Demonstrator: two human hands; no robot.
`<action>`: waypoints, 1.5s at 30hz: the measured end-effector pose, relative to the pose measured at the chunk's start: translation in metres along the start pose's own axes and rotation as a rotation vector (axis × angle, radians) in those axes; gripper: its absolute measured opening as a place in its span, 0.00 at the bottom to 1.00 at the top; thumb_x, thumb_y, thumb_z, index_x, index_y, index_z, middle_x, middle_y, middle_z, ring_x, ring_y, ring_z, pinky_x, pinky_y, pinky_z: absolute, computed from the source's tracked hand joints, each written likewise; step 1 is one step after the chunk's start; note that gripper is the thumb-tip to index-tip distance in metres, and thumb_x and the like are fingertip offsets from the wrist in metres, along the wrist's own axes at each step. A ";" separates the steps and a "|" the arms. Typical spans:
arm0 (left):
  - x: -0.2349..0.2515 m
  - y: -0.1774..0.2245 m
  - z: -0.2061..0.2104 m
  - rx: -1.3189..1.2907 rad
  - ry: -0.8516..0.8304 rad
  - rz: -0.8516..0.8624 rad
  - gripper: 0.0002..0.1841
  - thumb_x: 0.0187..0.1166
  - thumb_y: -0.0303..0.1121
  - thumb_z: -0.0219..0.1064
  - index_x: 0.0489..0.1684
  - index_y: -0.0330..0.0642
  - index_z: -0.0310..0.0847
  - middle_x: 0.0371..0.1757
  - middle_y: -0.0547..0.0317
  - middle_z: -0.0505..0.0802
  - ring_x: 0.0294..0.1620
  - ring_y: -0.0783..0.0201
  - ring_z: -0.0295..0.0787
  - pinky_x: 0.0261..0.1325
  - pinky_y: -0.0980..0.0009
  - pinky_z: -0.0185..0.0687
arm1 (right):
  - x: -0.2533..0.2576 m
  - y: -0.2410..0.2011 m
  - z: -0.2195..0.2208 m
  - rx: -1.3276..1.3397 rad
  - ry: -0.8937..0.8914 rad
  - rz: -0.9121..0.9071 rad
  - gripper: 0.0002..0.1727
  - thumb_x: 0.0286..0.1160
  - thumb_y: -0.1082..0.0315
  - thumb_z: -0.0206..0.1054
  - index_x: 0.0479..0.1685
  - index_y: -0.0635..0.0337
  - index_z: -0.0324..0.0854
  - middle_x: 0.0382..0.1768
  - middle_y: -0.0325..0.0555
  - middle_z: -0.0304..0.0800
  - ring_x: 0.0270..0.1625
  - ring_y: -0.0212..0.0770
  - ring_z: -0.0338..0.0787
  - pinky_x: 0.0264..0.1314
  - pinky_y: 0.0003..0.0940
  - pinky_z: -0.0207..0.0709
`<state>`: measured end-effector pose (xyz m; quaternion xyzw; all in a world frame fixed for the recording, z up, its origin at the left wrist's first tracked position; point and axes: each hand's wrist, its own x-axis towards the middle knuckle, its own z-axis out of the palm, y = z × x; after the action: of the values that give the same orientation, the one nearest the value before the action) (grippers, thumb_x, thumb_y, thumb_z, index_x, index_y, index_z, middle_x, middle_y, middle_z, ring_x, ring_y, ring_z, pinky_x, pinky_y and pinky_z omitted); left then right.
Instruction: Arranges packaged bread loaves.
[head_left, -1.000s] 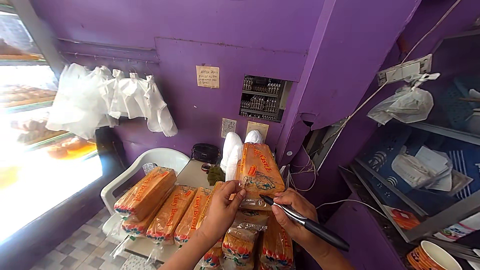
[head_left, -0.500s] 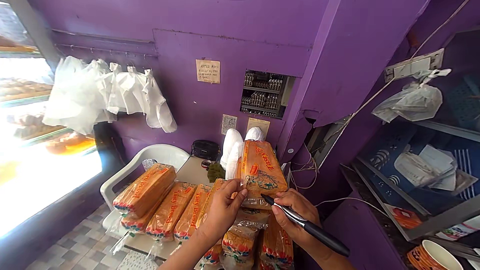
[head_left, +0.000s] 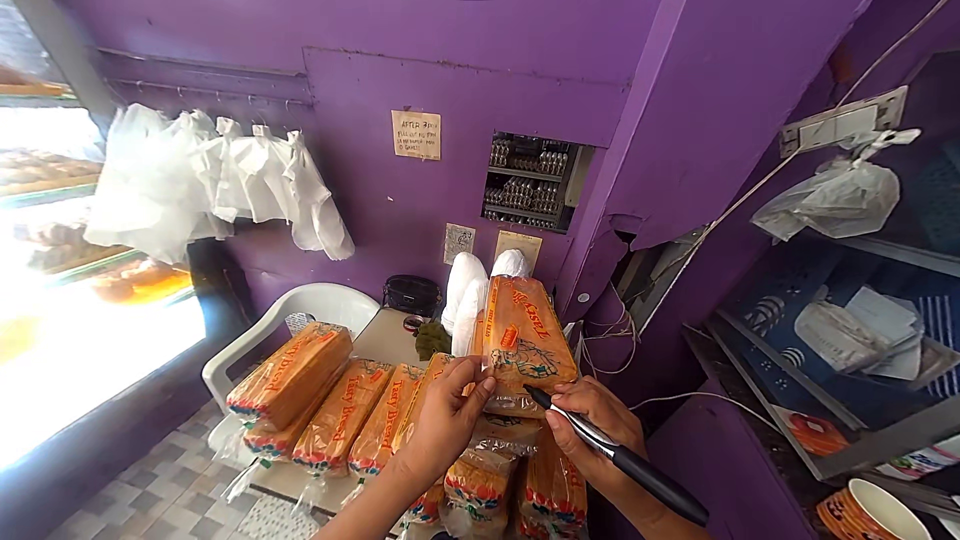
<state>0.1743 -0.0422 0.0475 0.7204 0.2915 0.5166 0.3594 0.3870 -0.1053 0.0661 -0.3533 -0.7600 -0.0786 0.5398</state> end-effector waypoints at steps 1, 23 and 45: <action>0.000 0.000 0.000 0.000 0.002 0.000 0.11 0.85 0.34 0.62 0.49 0.38 0.88 0.54 0.59 0.92 0.57 0.72 0.89 0.63 0.73 0.85 | 0.000 0.000 0.000 -0.007 0.002 -0.002 0.10 0.84 0.56 0.65 0.45 0.52 0.80 0.37 0.37 0.87 0.48 0.27 0.88 0.54 0.19 0.81; 0.003 -0.006 -0.045 -0.156 -0.066 -0.227 0.07 0.82 0.30 0.65 0.49 0.39 0.86 0.47 0.62 0.91 0.49 0.74 0.89 0.56 0.73 0.88 | 0.037 -0.018 -0.001 0.599 0.058 0.334 0.15 0.81 0.53 0.69 0.62 0.40 0.85 0.48 0.29 0.92 0.46 0.25 0.91 0.52 0.21 0.87; -0.020 0.047 -0.138 -1.032 -0.094 -0.670 0.16 0.94 0.41 0.39 0.40 0.47 0.71 0.21 0.69 0.76 0.17 0.79 0.71 0.23 0.85 0.71 | 0.167 -0.040 0.167 -0.547 -0.553 -0.595 0.07 0.68 0.75 0.68 0.41 0.58 0.87 0.30 0.53 0.81 0.31 0.54 0.85 0.24 0.40 0.71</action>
<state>0.0387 -0.0552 0.1038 0.3451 0.1981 0.4178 0.8168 0.2067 0.0245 0.1555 -0.2572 -0.8944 -0.3296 0.1592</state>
